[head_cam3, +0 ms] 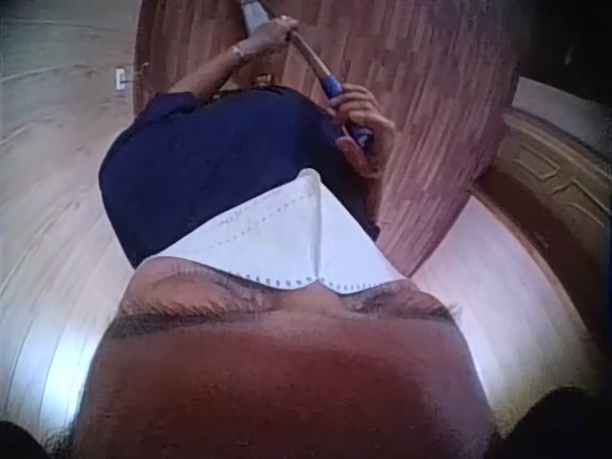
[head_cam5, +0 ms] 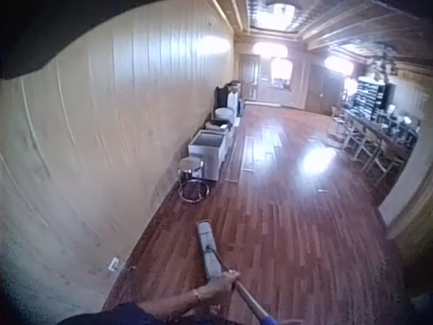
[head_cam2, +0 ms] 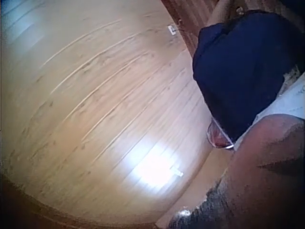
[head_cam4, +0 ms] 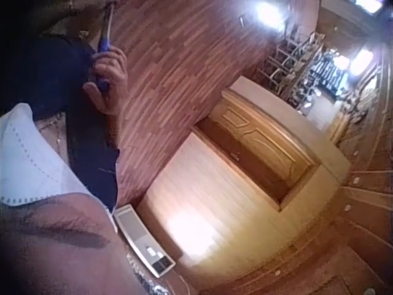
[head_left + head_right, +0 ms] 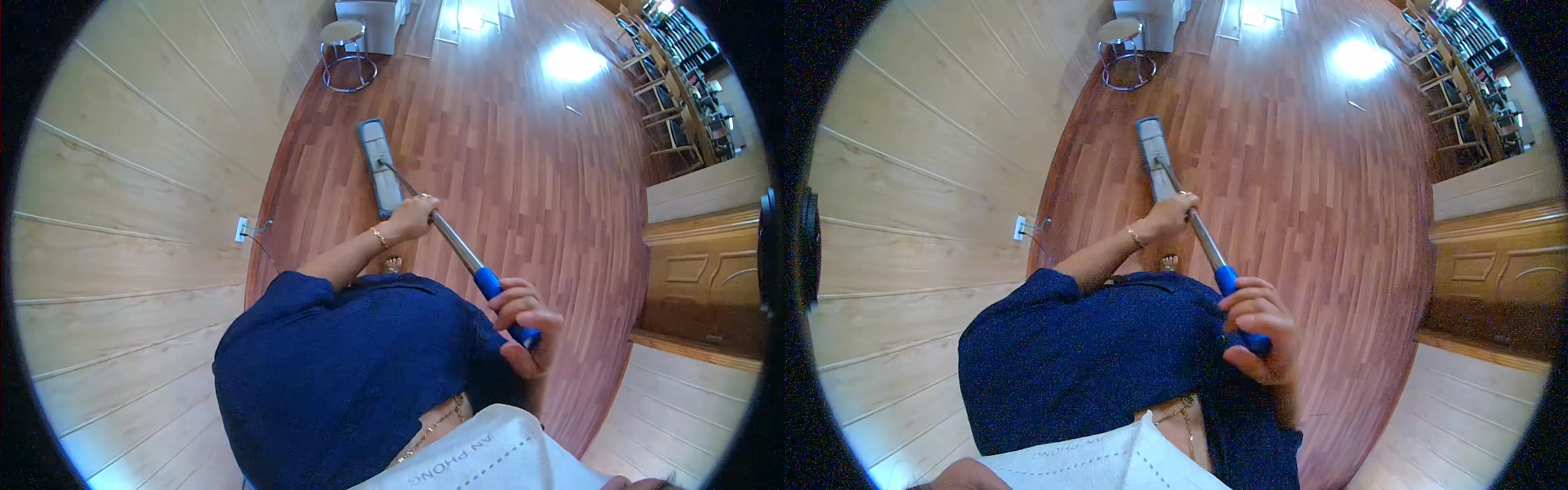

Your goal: Mopping a wooden floor using a flat mop.

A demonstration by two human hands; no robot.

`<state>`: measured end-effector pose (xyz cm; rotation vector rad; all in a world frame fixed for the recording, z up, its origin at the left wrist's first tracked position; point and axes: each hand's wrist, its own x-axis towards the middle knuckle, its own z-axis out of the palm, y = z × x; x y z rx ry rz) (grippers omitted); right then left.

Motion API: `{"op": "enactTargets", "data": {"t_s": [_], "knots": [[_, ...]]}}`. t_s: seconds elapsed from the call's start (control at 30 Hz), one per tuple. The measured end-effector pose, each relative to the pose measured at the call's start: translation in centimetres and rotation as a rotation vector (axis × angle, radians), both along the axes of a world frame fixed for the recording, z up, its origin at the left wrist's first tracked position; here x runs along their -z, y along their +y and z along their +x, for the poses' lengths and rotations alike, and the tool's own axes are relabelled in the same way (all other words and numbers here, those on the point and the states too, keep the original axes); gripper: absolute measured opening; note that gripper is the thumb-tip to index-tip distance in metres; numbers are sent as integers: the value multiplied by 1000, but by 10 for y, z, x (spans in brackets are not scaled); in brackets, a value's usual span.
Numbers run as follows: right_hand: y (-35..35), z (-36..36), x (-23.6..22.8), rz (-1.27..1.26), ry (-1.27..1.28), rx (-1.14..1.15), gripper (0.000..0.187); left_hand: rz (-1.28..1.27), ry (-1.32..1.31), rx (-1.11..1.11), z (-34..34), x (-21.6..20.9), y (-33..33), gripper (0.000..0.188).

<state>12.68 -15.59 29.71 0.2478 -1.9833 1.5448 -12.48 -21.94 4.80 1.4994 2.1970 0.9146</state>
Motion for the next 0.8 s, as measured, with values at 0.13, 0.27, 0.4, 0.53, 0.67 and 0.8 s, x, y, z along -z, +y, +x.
{"op": "enactTargets", "data": {"t_s": [0.13, 0.27, 0.4, 0.53, 0.67, 0.8], "knots": [[12, -34, 4, -39, -83, -209, 27, 26, 34, -125, -23, 0, -36, 12], [18, -52, -16, -36, -32, -202, 17, 33, 103, -160, -24, -14, -48, 11], [27, -62, -29, -193, 99, -289, 17, -37, 165, -149, -12, -42, -67, 10], [43, -67, -72, -79, 148, -567, 23, 115, 227, 19, -1, -57, -63, 3], [53, -70, -111, 89, 149, -809, 34, 277, 171, 166, 7, -51, -45, 7], [53, -61, -119, 186, 145, -825, 21, 400, 97, 227, 14, -51, -23, 13]]}}
